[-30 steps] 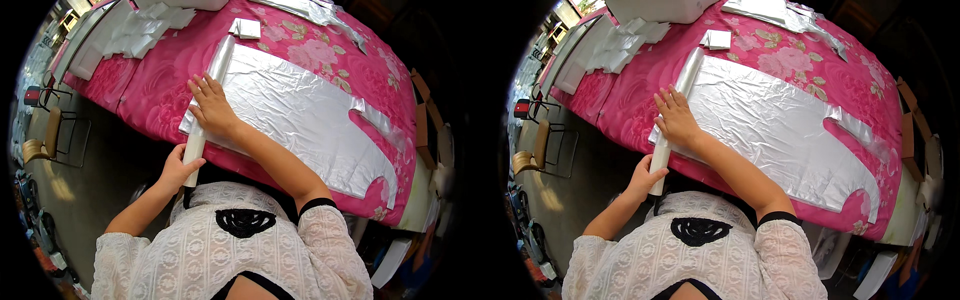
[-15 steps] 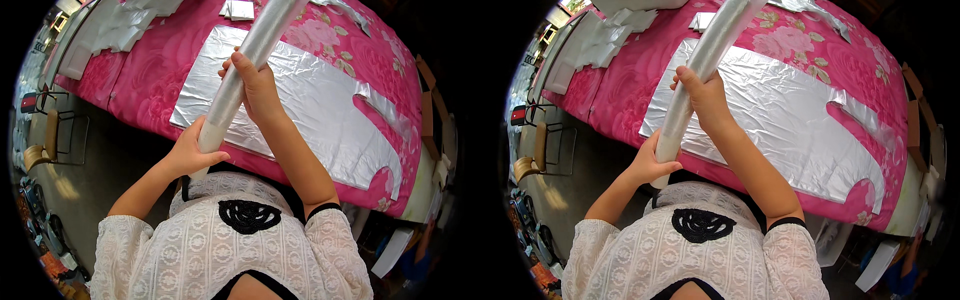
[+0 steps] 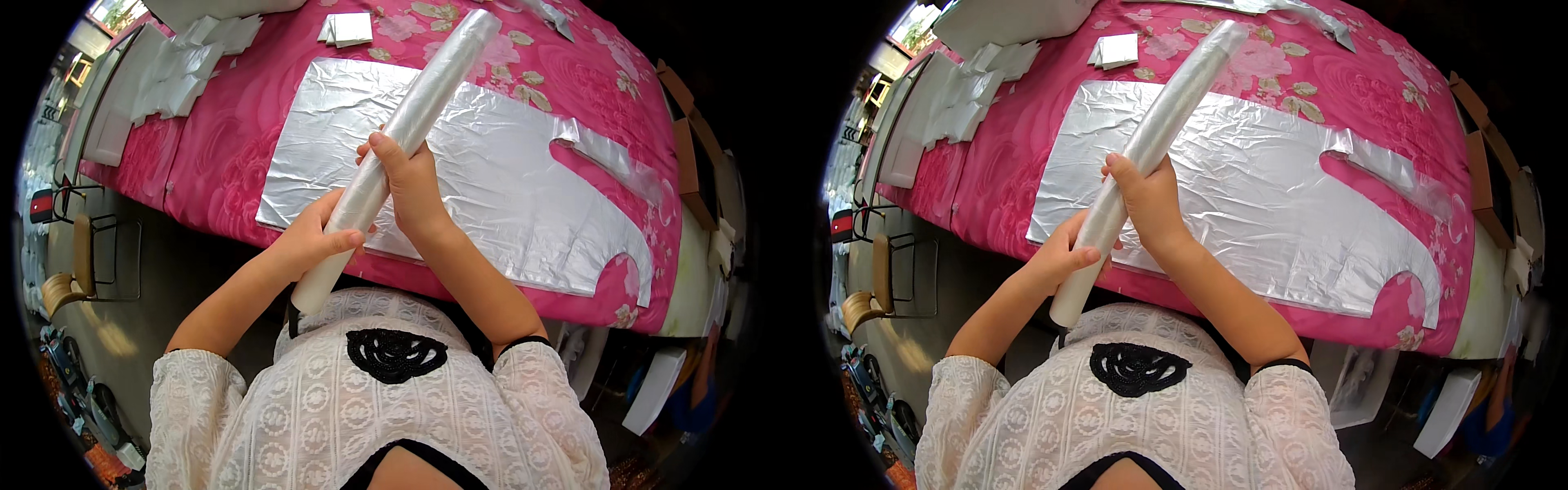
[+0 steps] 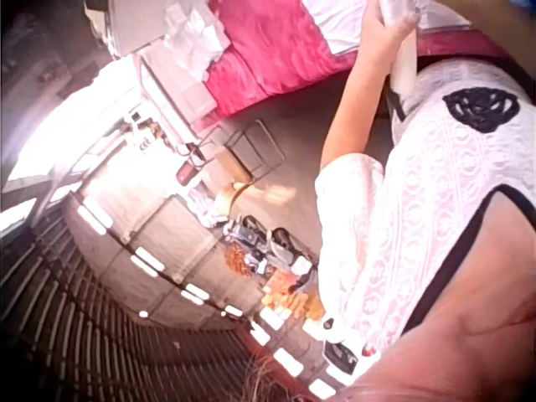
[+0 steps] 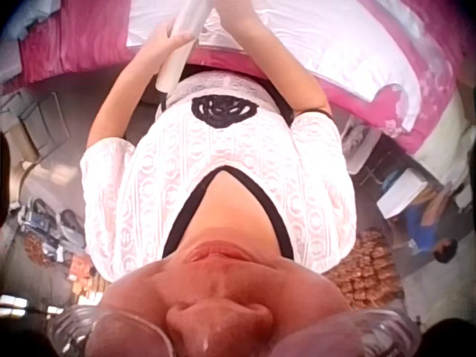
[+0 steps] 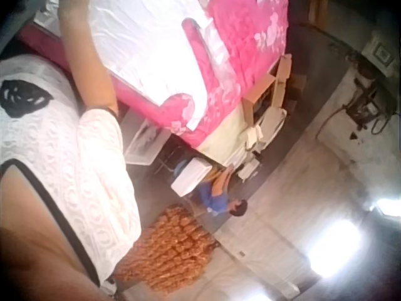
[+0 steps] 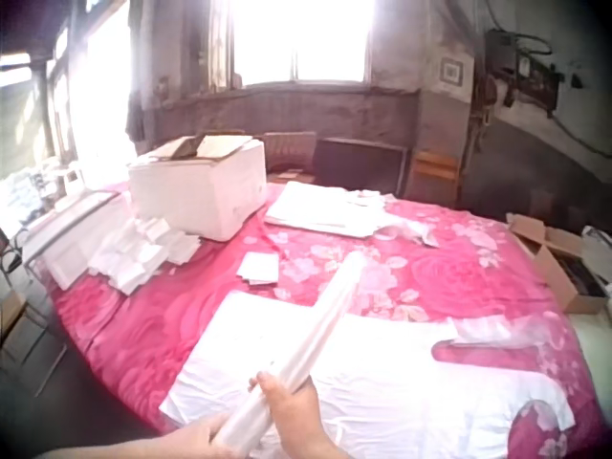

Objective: The person wraps small white rectangular items in clear plastic film on a pink floral table. They unroll the film, place an item, fold the film around it, and set the wrapped item aside. The process is repeated for several items.

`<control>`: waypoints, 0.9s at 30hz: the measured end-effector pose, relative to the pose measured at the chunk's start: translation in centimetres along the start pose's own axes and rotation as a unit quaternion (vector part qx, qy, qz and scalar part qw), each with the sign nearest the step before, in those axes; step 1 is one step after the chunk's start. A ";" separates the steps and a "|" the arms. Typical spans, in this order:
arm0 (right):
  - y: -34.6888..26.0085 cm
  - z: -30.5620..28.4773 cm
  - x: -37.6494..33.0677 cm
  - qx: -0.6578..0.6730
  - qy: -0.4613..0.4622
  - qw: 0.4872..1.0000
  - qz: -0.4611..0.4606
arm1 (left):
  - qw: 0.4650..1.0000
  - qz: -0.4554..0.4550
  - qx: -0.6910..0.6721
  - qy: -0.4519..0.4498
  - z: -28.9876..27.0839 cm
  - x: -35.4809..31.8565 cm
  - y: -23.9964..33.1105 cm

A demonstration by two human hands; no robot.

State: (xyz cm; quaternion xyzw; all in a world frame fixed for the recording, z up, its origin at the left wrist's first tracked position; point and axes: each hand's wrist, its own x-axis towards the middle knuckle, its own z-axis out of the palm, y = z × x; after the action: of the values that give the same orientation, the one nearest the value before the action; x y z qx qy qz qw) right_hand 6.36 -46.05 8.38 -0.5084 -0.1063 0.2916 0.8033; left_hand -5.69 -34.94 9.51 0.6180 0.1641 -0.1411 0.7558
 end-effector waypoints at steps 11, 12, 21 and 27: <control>-5.0 -3.8 -1.3 -0.006 0.053 0.998 -0.037 | 0.933 -0.048 -0.269 -0.236 3.9 4.2 1.8; -4.6 -4.3 -1.4 -0.016 0.067 0.996 -0.053 | 0.958 -0.053 -0.202 -0.197 4.3 4.8 2.0; -2.9 -7.7 -1.8 -0.048 0.075 0.995 -0.045 | 0.983 -0.084 -0.015 -0.164 6.2 6.6 1.3; -3.7 -13.4 0.4 0.030 0.043 0.998 0.034 | 0.947 -0.186 -0.123 -0.230 3.3 4.4 -1.6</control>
State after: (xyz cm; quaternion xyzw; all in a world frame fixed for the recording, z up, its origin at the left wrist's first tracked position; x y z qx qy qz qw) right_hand 14.31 -57.05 5.44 -0.4993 -0.0456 0.3001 0.8115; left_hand -2.13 -38.53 6.78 0.4296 0.1136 -0.3966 0.8033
